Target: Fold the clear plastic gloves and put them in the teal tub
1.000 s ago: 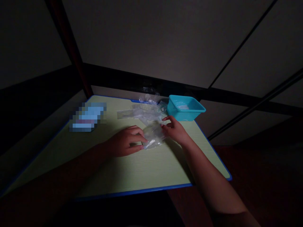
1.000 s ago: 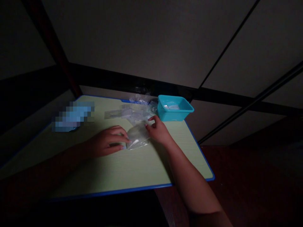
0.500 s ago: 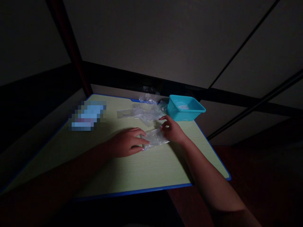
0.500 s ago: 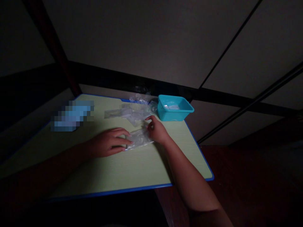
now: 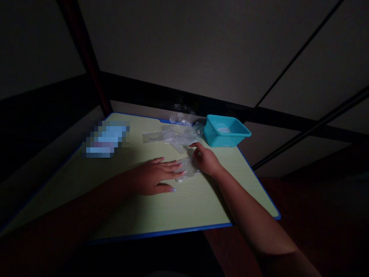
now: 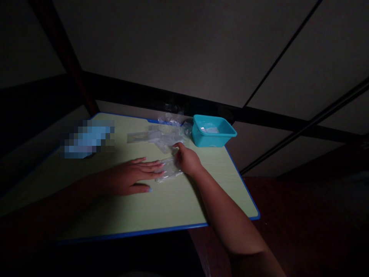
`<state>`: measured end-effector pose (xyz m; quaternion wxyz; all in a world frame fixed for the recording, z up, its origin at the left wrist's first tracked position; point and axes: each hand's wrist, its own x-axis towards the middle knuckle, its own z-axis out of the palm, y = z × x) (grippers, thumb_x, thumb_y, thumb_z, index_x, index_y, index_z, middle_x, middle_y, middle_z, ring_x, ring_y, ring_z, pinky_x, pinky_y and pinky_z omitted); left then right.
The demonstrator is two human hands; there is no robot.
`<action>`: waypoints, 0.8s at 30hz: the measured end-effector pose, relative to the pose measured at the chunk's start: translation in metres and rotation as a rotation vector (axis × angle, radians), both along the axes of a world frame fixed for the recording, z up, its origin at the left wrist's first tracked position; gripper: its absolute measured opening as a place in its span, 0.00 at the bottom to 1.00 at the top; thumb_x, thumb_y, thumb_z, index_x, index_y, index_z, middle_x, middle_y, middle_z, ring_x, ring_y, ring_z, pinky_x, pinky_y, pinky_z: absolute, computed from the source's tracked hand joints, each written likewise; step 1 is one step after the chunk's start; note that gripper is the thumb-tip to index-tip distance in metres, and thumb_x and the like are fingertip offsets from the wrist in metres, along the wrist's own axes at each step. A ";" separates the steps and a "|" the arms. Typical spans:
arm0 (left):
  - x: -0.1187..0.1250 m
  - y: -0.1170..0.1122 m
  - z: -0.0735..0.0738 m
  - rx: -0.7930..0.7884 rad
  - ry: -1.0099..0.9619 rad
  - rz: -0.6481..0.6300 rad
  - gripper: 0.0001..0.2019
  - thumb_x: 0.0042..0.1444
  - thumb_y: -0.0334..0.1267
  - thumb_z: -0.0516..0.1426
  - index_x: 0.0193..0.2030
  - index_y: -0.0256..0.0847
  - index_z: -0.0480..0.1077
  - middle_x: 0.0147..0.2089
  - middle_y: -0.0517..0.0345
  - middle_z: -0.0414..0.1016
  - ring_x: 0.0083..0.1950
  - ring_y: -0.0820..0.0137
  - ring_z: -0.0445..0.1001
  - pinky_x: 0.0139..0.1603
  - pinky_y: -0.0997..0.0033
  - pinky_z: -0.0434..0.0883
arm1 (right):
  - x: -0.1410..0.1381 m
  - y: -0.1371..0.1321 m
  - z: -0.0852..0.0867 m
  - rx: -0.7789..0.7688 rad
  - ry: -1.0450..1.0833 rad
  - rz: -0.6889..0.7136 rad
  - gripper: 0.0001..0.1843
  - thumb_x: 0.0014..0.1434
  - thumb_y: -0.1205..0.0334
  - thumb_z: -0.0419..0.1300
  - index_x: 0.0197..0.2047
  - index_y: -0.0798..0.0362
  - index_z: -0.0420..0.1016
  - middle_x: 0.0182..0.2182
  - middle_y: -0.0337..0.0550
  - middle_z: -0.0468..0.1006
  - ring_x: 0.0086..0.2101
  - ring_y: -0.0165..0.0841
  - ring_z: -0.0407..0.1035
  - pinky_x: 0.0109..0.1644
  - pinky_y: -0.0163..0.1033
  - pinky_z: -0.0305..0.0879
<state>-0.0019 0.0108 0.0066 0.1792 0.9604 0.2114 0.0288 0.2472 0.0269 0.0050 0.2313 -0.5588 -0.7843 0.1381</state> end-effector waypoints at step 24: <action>0.004 -0.009 -0.001 0.080 0.071 0.025 0.30 0.62 0.47 0.54 0.69 0.56 0.50 0.72 0.50 0.47 0.72 0.59 0.47 0.67 0.39 0.41 | 0.003 0.006 -0.004 0.026 -0.114 -0.197 0.16 0.58 0.68 0.54 0.50 0.51 0.69 0.36 0.42 0.78 0.32 0.34 0.70 0.35 0.35 0.59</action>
